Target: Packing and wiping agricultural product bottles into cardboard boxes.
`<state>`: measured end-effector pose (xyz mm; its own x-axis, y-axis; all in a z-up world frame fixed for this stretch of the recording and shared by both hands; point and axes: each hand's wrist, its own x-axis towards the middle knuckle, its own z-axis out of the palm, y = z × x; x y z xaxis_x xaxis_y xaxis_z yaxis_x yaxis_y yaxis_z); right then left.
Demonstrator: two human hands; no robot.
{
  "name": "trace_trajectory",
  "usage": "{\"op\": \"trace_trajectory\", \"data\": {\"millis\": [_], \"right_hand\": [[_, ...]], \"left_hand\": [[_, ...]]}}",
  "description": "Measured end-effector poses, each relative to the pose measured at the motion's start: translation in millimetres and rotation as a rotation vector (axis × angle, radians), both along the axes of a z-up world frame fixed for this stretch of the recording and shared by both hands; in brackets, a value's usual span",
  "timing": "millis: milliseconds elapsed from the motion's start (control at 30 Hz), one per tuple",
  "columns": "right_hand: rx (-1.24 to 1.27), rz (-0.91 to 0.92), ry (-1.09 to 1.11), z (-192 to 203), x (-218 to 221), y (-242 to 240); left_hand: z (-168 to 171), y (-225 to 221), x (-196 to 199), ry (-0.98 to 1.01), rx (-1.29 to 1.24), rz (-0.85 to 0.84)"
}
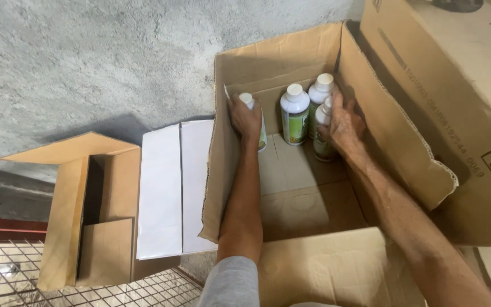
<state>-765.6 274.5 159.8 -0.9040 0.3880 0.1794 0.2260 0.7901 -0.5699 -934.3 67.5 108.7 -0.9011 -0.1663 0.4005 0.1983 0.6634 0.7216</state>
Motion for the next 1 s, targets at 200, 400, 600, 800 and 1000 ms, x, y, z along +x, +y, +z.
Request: {"op": "trace_trajectory", "data": {"millis": [200, 400, 600, 800, 1000], "right_hand": [[-0.013, 0.025, 0.070, -3.6, 2.1, -1.0], [-0.034, 0.008, 0.107, -18.9, -4.9, 4.2], [-0.050, -0.003, 0.082, -0.5, 2.0, -3.7], [0.036, 0.017, 0.274, -24.8, -4.7, 3.0], [-0.048, 0.036, 0.052, 0.3, 4.5, -0.4]], "left_hand": [[-0.6, 16.0, 39.1, 0.027, -0.059, -0.103], [3.9, 34.4, 73.6, 0.068, -0.026, -0.149], [-9.3, 65.7, 88.1, 0.031, 0.295, -0.101], [-4.9, 94.6, 116.5, 0.121, 0.153, -0.237], [-23.6, 87.4, 101.1, 0.157, 0.032, -0.374]]}}
